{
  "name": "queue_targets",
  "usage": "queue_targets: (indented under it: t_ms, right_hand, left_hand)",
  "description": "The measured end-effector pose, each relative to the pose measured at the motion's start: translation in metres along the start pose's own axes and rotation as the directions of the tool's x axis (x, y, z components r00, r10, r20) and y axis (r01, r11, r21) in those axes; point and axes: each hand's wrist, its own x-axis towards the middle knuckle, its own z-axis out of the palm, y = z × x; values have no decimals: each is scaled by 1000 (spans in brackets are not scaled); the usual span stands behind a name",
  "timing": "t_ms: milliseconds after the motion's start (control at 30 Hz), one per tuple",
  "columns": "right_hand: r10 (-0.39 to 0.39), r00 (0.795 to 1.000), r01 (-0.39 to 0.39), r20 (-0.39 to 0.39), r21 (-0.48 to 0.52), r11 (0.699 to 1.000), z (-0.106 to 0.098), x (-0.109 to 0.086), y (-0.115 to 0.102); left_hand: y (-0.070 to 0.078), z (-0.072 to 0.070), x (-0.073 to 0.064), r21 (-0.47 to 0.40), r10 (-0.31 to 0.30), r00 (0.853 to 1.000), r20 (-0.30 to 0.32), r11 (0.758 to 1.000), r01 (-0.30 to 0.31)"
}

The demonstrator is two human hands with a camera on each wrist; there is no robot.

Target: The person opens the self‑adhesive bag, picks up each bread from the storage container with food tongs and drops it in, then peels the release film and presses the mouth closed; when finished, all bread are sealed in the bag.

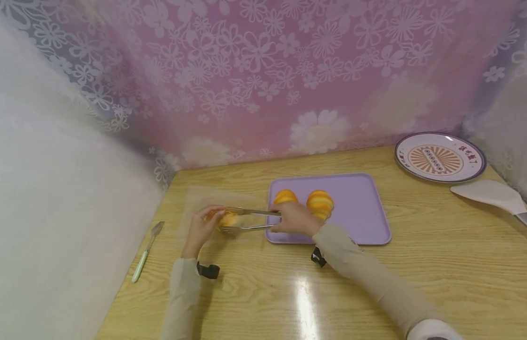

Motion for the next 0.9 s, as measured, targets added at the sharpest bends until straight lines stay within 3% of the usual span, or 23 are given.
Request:
queue_targets:
  t_ms: [267,533,733,900]
  right_hand:
    - [12,999,-10,-51,46,999,24,18,-14]
    - [86,992,-78,-94,90,993,44,24,-33]
    - [125,990,-120,-66,77,990,44,19,-31]
    - [149,989,-148,-11,42,988,33,12,-26]
  left_hand:
    - [-3,3,-1,-74,17,1000,-20,997,-19]
    - [-7,7,2,18,67,996,-67,998,-66]
    - [-11,6,0,-18,27,998,-65,999,-28]
    - [-14,2,-1,-33,34,997,-66,999,-37]
